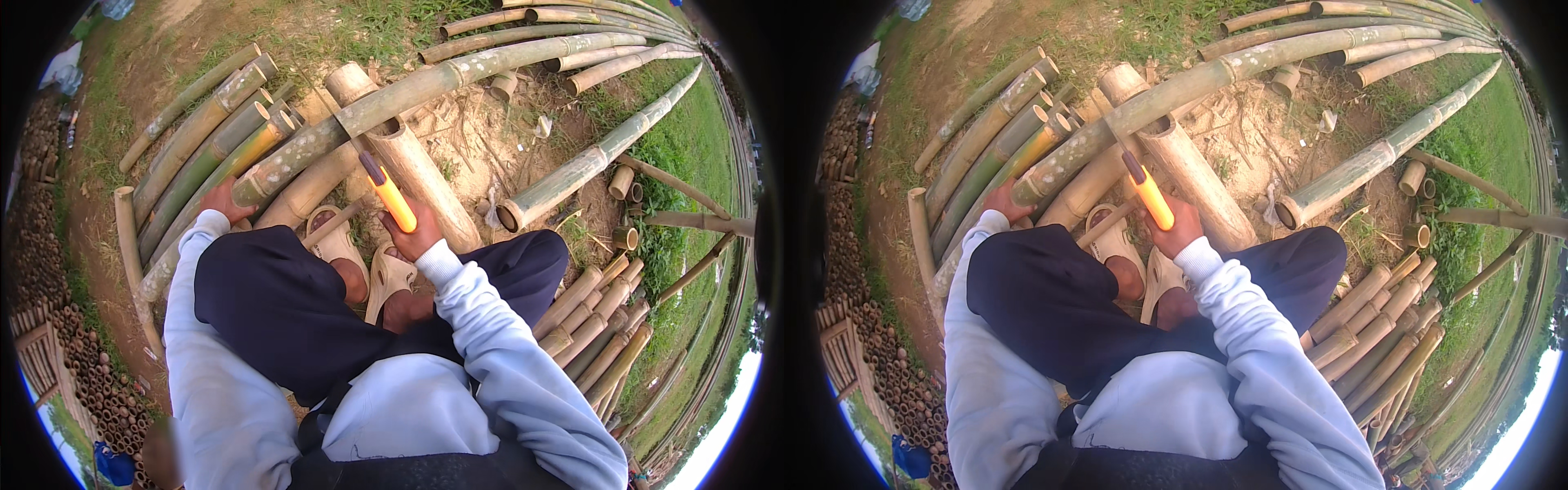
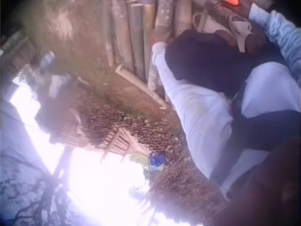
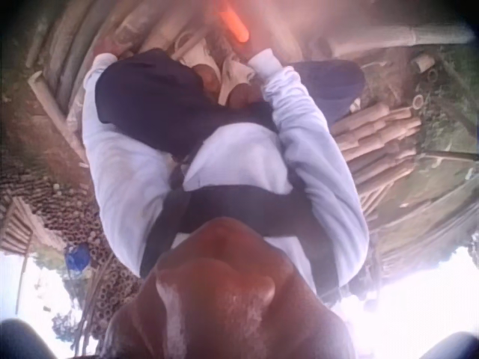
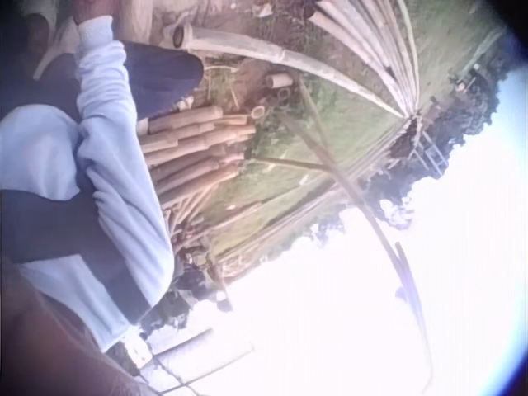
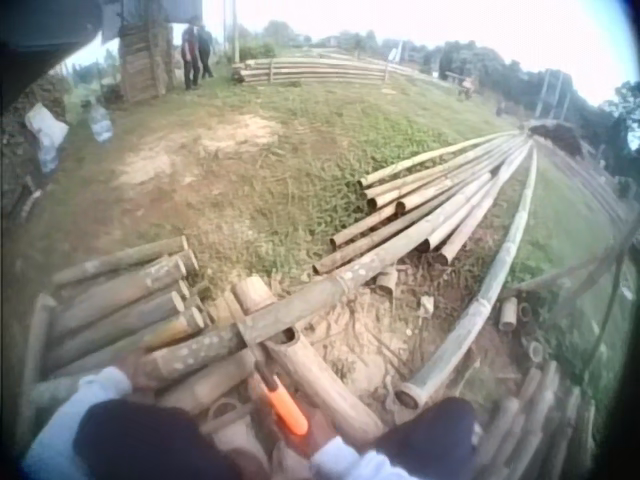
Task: The person sits on the ground and uses a hand saw to cut a bamboo pole into shorter sections. They repeatedly position the saw, cut through the bamboo, and move the cut pieces aside.
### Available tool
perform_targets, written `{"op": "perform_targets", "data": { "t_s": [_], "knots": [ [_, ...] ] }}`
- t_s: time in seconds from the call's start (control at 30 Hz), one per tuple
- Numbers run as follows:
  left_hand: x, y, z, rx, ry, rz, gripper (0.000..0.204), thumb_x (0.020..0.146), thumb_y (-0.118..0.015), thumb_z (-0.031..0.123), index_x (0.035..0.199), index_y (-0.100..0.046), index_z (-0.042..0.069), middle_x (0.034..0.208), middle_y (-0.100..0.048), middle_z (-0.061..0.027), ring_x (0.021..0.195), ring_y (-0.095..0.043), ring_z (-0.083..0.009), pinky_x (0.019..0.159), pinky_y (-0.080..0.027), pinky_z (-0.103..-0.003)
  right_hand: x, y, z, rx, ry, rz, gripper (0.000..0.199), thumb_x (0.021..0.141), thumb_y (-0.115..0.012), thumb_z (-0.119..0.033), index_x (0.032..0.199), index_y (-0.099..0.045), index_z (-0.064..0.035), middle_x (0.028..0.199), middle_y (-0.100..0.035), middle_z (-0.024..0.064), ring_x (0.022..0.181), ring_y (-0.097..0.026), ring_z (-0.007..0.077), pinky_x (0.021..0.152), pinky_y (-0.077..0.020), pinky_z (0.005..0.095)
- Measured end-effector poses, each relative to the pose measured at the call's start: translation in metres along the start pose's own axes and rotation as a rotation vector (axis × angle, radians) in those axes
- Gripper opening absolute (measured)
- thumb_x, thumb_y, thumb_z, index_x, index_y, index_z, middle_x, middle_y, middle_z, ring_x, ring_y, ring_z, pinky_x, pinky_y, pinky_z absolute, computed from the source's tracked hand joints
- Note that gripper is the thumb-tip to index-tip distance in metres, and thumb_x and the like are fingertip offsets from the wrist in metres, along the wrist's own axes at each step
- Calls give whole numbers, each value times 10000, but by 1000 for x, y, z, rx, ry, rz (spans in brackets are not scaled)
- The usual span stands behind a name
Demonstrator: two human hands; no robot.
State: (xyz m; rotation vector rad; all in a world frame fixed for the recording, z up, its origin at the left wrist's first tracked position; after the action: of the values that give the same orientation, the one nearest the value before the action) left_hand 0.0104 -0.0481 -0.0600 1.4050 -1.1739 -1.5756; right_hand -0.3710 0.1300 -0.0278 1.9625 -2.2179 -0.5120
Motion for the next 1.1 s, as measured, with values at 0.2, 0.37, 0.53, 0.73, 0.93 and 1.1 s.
{"op": "perform_targets", "data": {
  "t_s": [0.2, 0.37, 0.53, 0.73, 0.93, 1.1],
  "knots": [
    [-8, -13, -9, -2, 25, -39, 901, 652, -843, 563, 1364, -568, 85, 1173, -701, -246, 1083, -677, -411, 948, -533, -482, -146, 80, -67, -80, -80, -8, 299, 870, -710, -17, 1166, -688, 20, 880, -726, 193, 825, -752, 328, 736, -563, 368],
    [-11, -3, 6, -12, -7, -26, 898, 660, -832, 566, 1365, -566, 78, 1160, -709, -232, 1079, -678, -406, 954, -533, -483, -50, 43, -62, -109, -27, -1, 107, 878, -700, -44, 940, -683, 42, 714, -665, 200, 669, -702, 345, 620, -525, 396],
    [-5, 0, 3, -13, -7, -66, 891, 674, -826, 566, 1370, -553, 80, 1211, -694, -212, 1126, -659, -396, 991, -502, -497, 14, 7, -41, -134, -22, 0, 188, 914, -738, -97, 976, -666, 65, 699, -637, 109, 636, -570, 147, 631, -482, 330],
    [-19, -12, -5, -14, -1, -25, 867, 691, -821, 552, 1356, -548, 69, 1162, -705, -218, 1114, -659, -396, 972, -502, -503, -136, 99, -74, -134, -230, -130, 260, 909, -699, -18, 1158, -682, 54, 932, -732, 131, 851, -707, 176, 801, -547, 310],
    [-11, -4, 0, -10, -35, -18, 883, 678, -821, 556, 1360, -557, 60, 1200, -685, -243, 1128, -650, -401, 968, -503, -487, -28, 46, -62, -93, -74, -88, 155, 911, -702, -73, 855, -624, 50, 622, -567, 129, 550, -492, 180, 558, -428, 360],
    [-19, -9, 6, -35, -52, -46, 854, 671, -827, 537, 1330, -568, 58, 1183, -694, -233, 1122, -651, -404, 962, -500, -498, -9, 25, -50, -90, -74, -119, 203, 927, -709, -102, 844, -615, 58, 626, -583, 113, 582, -473, 139, 564, -430, 350]
  ]
}}
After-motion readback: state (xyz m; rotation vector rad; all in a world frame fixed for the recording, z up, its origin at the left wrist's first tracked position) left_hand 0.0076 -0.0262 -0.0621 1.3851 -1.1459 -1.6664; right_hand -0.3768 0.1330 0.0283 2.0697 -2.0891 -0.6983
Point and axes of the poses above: each hand's wrist, its own x-axis towards the middle knuckle, its own y-axis out of the back of the hand, z = x × y, the point moved 9 cm from there along x, towards the middle knuckle
